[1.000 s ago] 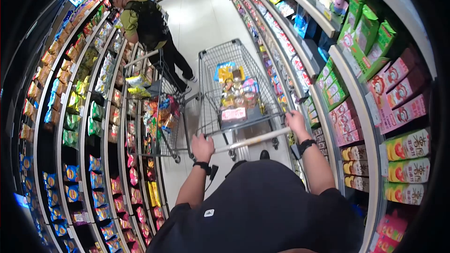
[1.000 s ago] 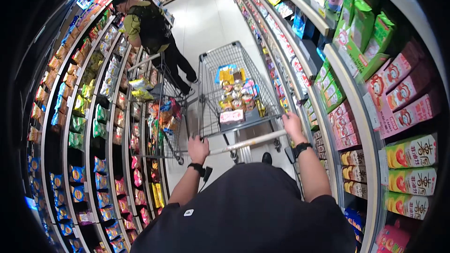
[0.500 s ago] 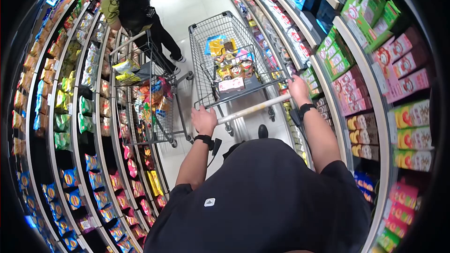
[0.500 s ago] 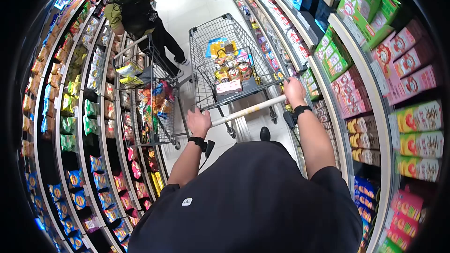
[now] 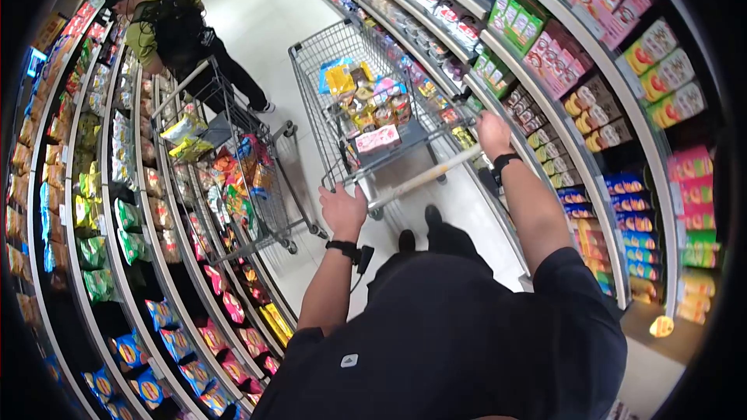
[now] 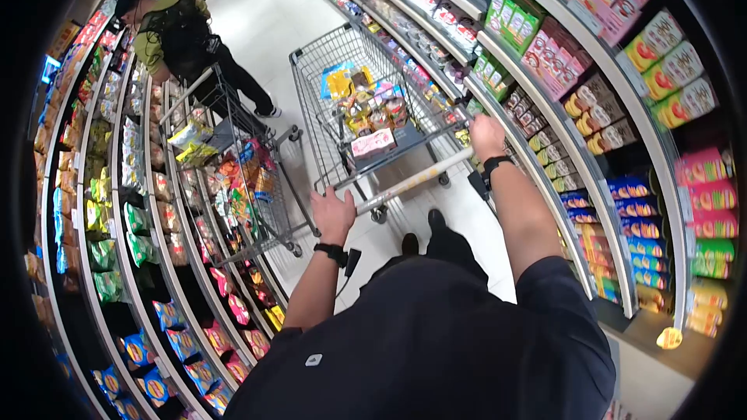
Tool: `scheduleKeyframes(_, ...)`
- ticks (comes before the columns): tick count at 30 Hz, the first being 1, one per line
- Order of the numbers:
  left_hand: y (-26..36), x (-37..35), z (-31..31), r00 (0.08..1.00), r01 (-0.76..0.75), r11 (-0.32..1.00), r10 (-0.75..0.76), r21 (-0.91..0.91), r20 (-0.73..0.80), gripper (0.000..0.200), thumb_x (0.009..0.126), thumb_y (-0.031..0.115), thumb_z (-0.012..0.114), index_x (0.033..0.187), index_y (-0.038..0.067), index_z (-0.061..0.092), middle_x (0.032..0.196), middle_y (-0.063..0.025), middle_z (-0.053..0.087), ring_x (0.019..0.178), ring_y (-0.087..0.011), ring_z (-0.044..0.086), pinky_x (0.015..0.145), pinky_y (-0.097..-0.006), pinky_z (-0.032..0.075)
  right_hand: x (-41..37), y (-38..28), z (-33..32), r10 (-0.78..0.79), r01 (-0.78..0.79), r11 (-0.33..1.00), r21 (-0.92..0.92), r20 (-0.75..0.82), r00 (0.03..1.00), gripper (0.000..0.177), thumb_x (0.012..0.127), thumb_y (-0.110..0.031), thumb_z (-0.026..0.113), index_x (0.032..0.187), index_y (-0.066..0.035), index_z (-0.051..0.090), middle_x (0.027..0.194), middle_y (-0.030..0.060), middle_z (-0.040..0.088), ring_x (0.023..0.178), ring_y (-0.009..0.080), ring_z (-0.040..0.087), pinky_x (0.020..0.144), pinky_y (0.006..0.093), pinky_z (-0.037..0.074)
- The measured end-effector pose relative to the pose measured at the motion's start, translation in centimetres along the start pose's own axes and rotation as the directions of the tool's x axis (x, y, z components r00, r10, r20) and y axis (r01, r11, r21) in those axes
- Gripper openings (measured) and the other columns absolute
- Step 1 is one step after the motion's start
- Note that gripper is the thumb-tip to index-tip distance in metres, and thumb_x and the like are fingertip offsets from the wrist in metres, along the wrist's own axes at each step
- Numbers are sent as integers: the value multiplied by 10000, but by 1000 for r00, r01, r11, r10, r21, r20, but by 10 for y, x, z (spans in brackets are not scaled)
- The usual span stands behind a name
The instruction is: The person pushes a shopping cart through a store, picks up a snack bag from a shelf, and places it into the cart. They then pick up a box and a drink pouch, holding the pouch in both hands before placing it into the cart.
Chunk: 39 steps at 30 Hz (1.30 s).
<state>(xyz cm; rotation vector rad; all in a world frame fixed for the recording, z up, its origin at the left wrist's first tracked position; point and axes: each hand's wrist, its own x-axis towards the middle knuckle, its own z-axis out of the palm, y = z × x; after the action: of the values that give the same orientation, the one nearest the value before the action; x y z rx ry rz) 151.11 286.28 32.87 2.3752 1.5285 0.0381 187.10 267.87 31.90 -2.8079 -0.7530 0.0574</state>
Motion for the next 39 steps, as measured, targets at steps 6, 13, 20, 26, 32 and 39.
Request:
scheduleKeyframes(6, -51, -45, 12, 990, -110, 994, 111, 13, -90, 565, 894, 429, 635, 1283, 19, 627, 1382, -381, 477, 1277, -482, 495, 1068, -514, 423, -74, 21, 23, -12, 6, 994, -107, -60, 998, 252, 927, -165, 488, 898, -44, 707, 823, 215, 719, 773, 367, 728, 702, 526, 567)
scheduleKeyframes(13, -86, -114, -14, 990, -137, 990, 135, 42, 45, 565, 933, 432, 593, 1317, 17, 581, 1403, -369, 441, 1264, -489, 491, 1027, -534, 448, -191, 24, 16, 79, -73, 994, 78, -80, 994, 180, 873, -163, 557, 895, -56, 700, 865, 195, 709, 876, 379, 700, 763, 501, 556)
scheduleKeyframes(20, -182, -167, 3, 929, -371, 924, 370, 98, 28, 519, 966, 413, 536, 1247, -21, 582, 1219, -335, 532, 1097, -498, 546, 943, -566, 454, -336, 18, 11, 253, -192, 942, 274, -208, 945, 176, 838, -103, 559, 919, -67, 711, 882, 172, 723, 878, 364, 699, 772, 474, 554)
scheduleKeyframes(26, -231, -206, 7, 862, -502, 857, 507, 116, -8, 468, 966, 368, 548, 1215, -28, 570, 1153, -312, 534, 1031, -499, 550, 885, -571, 444, -439, 15, 7, 409, -351, 872, 342, -112, 906, 142, 830, -106, 585, 891, -55, 702, 855, 162, 719, 866, 344, 705, 755, 459, 558)
scheduleKeyframes(32, -259, -237, -6, 830, -558, 818, 555, 137, 66, 489, 945, 351, 558, 1262, -22, 561, 1155, -302, 523, 1084, -489, 528, 912, -557, 434, -530, 12, 7, 504, -433, 831, 350, -142, 852, 149, 851, -121, 562, 879, -61, 696, 872, 170, 716, 874, 359, 700, 763, 472, 551)
scheduleKeyframes(39, -263, -253, -32, 776, -630, 766, 609, 132, 165, 541, 845, 366, 654, 1235, -4, 593, 1178, -273, 523, 1090, -448, 556, 909, -527, 468, -625, 4, 3, 623, -531, 763, 369, -200, 756, 154, 854, -185, 604, 900, -63, 688, 875, 172, 709, 897, 373, 686, 783, 483, 539)
